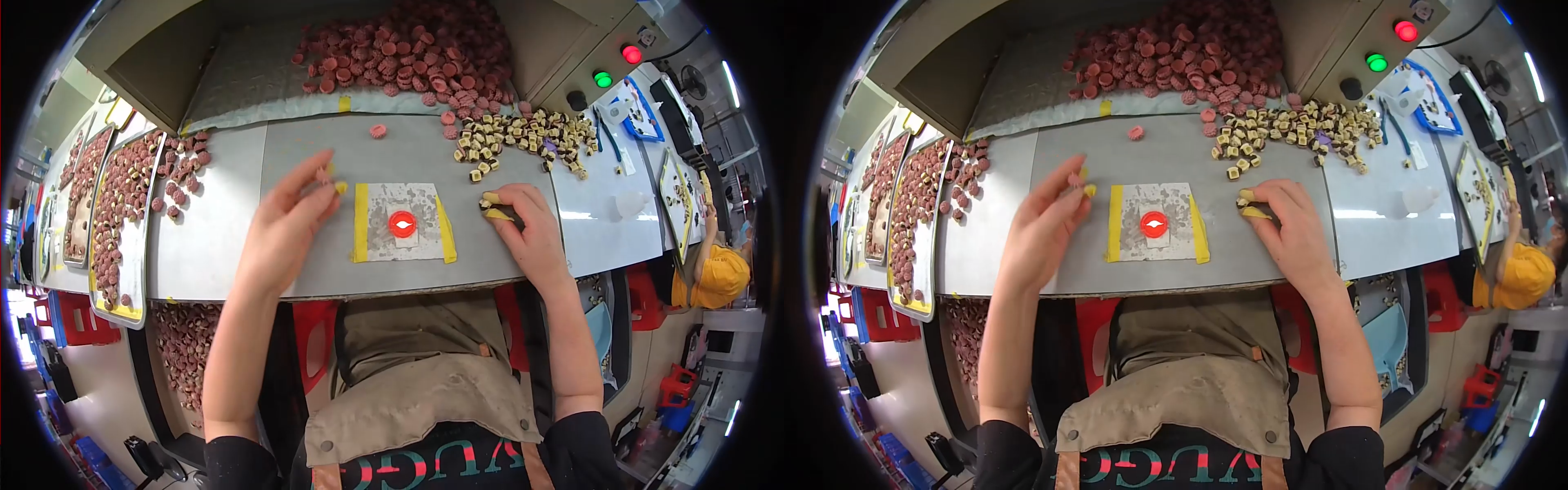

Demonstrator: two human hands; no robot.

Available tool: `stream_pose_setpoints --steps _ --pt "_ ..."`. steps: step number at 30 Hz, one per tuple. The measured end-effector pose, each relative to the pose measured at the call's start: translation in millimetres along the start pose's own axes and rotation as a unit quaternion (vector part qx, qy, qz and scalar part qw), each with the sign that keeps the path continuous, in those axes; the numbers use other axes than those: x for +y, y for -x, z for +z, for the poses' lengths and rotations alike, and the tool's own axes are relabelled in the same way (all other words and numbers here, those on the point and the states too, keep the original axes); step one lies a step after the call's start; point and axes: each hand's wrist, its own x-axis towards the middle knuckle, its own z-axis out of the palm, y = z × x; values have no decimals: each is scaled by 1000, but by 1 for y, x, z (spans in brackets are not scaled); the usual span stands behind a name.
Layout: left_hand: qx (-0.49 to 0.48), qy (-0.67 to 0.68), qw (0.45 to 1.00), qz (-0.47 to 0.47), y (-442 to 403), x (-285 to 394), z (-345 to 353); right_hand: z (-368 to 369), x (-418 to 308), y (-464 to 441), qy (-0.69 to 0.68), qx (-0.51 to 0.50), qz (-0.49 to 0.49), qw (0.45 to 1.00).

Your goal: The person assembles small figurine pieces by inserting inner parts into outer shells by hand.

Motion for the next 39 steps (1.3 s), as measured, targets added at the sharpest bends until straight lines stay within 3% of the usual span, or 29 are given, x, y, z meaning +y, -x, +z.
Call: stream_pose_setpoints --steps 3,7,10,14,20,23,26,32,39 --pt "-39 153 987 -21 23 -18 0 -1 -1 -3 -8 -20 -5 1000" --pt "-61 245 967 -32 38 -30 15 -5 -5 -11 2 -41 -36 999" --pt "-66 264 961 -50 41 -34 17 -6 -19 -13 -22 -46 50 997" --pt "-85 303 947 -57 41 -36 11 -2 -15 -14 65 -52 -32 996" --pt "-94 320 941 -64 41 -38 7 -9 -28 -20 135 -66 -72 986" --pt "-79 311 945 -60 42 -37 10 -10 -31 -24 108 -87 -59 989" --pt "-67 289 953 -60 43 -35 13 1 -53 -24 -12 -95 -37 995" --pt "-81 317 943 -56 43 -40 9 35 -67 -36 35 -115 -172 978" --pt "-50 251 965 -47 45 -32 17 38 -69 -36 54 -124 -166 977"
